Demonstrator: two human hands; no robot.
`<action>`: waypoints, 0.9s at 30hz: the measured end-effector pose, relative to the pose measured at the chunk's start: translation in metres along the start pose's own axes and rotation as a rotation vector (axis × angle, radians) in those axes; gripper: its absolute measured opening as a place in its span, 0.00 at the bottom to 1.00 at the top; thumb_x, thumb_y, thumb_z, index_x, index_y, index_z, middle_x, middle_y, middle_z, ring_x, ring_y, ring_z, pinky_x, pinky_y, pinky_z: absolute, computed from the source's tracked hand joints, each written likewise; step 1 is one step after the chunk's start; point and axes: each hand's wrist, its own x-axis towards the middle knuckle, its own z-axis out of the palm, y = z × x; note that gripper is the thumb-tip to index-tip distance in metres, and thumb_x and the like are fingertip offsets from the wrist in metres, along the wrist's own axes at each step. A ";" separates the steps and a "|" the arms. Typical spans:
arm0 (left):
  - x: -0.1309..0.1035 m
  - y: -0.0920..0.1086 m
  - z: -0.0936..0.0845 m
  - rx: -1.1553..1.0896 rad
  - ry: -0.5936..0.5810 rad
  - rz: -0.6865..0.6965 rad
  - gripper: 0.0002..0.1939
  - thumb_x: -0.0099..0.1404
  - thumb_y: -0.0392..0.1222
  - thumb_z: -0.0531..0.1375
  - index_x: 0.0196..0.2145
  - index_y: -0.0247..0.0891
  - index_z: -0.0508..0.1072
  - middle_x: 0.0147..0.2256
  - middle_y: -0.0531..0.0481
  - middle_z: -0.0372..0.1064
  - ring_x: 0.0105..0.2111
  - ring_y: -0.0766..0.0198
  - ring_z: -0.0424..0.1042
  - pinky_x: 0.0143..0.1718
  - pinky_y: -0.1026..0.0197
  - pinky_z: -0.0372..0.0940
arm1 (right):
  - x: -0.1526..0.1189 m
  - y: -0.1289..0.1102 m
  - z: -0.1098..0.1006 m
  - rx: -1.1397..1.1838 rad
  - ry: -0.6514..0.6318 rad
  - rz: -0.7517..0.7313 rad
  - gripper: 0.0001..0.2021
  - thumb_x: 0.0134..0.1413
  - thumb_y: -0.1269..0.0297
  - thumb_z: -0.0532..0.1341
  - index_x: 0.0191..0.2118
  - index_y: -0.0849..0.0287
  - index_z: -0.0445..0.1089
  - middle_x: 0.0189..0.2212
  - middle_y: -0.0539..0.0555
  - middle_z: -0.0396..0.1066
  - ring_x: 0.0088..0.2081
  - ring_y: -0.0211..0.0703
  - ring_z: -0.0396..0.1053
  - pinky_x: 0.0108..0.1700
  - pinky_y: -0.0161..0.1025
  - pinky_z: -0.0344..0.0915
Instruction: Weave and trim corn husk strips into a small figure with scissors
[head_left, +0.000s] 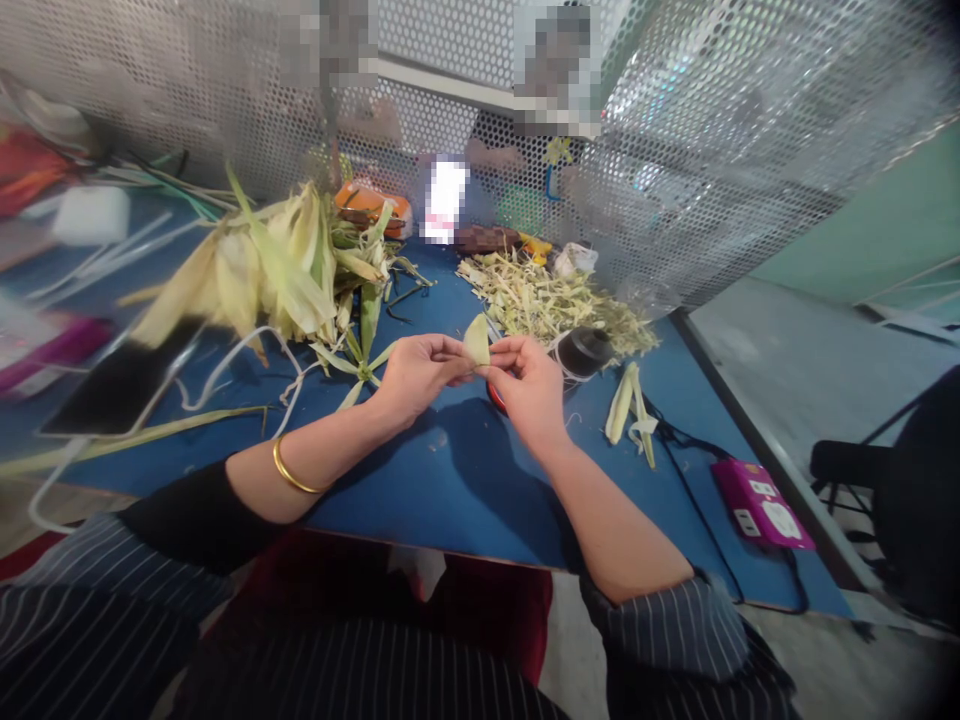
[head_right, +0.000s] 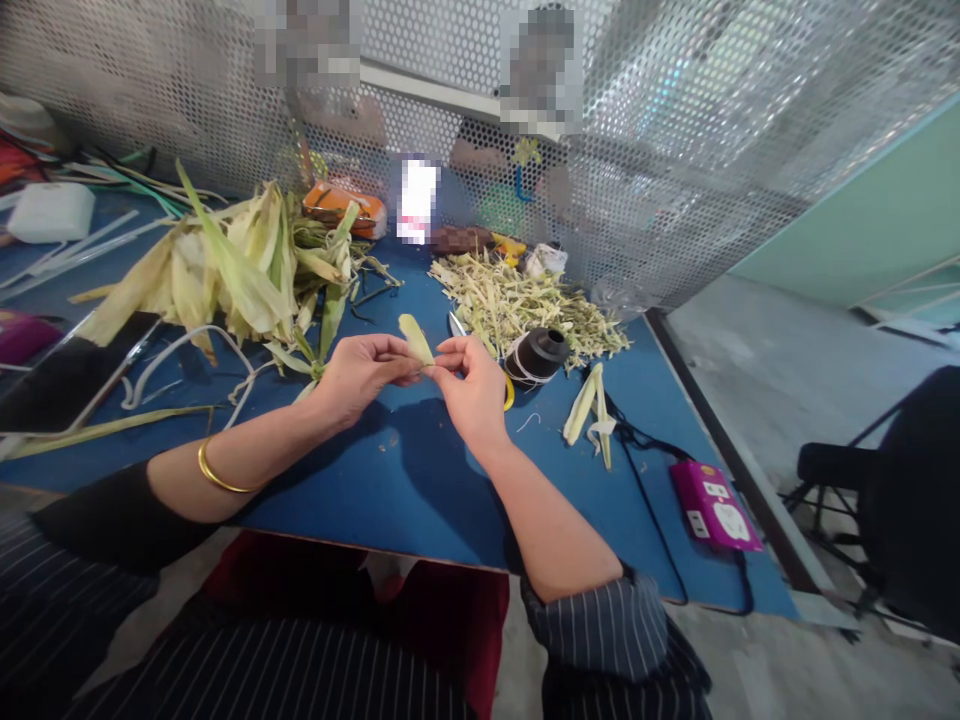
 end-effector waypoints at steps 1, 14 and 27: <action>0.000 0.001 0.000 0.006 -0.013 -0.008 0.07 0.51 0.39 0.66 0.27 0.33 0.75 0.25 0.50 0.73 0.26 0.67 0.72 0.31 0.64 0.67 | 0.000 -0.001 0.000 -0.026 0.004 -0.007 0.11 0.45 0.64 0.65 0.37 0.57 0.68 0.27 0.49 0.73 0.30 0.40 0.70 0.35 0.41 0.65; -0.003 0.004 0.003 0.097 -0.034 0.180 0.20 0.52 0.40 0.66 0.42 0.39 0.67 0.34 0.49 0.73 0.35 0.65 0.74 0.39 0.64 0.66 | 0.007 -0.008 -0.011 0.156 0.111 0.092 0.14 0.40 0.63 0.68 0.35 0.58 0.68 0.25 0.49 0.72 0.29 0.39 0.70 0.36 0.40 0.68; 0.001 -0.004 -0.001 0.210 0.021 0.288 0.09 0.53 0.44 0.66 0.28 0.37 0.73 0.28 0.51 0.71 0.29 0.67 0.67 0.34 0.64 0.63 | 0.003 -0.006 -0.006 0.192 0.056 0.018 0.12 0.42 0.64 0.67 0.34 0.57 0.68 0.26 0.48 0.72 0.26 0.36 0.68 0.31 0.37 0.65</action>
